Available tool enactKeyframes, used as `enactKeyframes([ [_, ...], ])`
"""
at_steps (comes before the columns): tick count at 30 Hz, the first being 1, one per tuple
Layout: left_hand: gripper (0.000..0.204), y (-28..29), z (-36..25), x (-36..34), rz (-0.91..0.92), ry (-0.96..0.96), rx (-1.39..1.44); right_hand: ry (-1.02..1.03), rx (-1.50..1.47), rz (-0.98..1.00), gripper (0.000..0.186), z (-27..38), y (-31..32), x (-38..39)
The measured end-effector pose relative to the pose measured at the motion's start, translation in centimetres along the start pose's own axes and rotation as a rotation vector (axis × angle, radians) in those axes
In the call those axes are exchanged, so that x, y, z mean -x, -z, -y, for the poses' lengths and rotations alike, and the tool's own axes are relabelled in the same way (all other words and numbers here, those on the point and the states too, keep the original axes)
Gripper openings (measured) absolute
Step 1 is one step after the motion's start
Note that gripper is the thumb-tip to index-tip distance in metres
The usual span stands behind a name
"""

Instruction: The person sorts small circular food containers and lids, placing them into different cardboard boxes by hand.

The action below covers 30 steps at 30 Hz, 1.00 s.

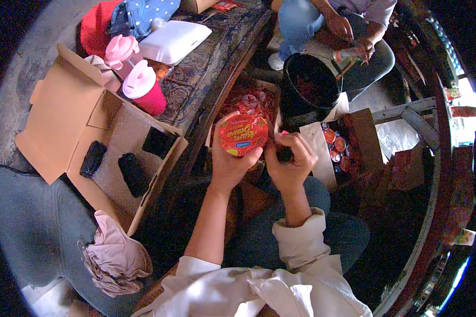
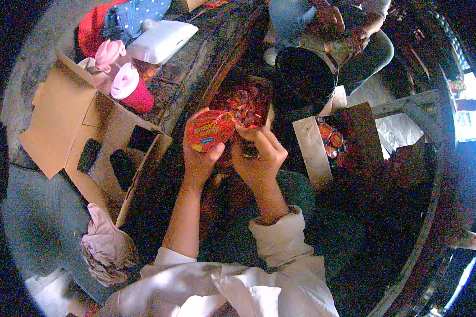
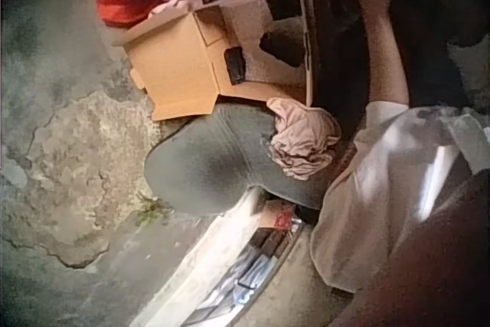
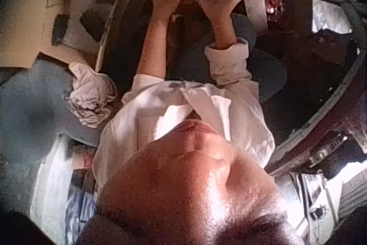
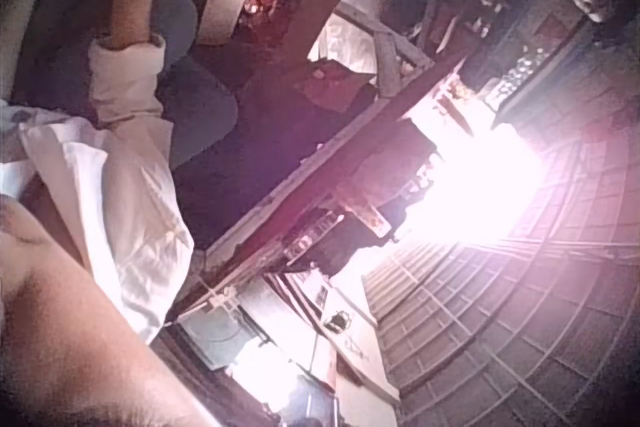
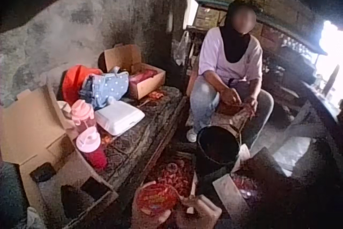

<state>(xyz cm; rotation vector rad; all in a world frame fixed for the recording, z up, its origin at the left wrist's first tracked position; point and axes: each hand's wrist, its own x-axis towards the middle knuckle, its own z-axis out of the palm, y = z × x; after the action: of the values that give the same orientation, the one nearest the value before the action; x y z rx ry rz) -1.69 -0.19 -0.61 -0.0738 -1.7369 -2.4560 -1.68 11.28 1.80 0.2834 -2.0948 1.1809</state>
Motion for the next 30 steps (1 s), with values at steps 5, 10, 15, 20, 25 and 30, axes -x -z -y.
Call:
enactKeyframes([
  [5, 0.070, 0.2, 0.2, 0.1, -0.022, -0.060, -0.087, -0.026, 0.001, -0.025, 0.013, 0.4, -0.2, 0.2],
  [10, 0.071, 0.0, 0.1, 0.0, -0.020, -0.075, -0.085, -0.042, 0.022, -0.021, 0.013, 0.7, -0.3, 0.3],
  [15, 0.071, -0.1, 0.0, 0.1, -0.022, -0.088, -0.064, 0.006, 0.040, -0.033, 0.014, 0.6, -0.5, 0.4],
  [20, 0.071, -0.1, 0.3, 0.1, -0.018, -0.109, -0.156, -0.023, 0.069, -0.039, 0.016, 0.7, -0.6, 0.5],
  [25, 0.069, -0.2, 0.4, 0.2, -0.011, -0.126, -0.215, 0.015, 0.102, -0.060, 0.023, 0.3, -0.7, 0.2],
  [30, 0.067, -0.4, 0.1, 0.3, 0.004, -0.042, -0.077, -0.078, 0.052, -0.023, 0.019, -0.2, -0.5, 0.2],
])
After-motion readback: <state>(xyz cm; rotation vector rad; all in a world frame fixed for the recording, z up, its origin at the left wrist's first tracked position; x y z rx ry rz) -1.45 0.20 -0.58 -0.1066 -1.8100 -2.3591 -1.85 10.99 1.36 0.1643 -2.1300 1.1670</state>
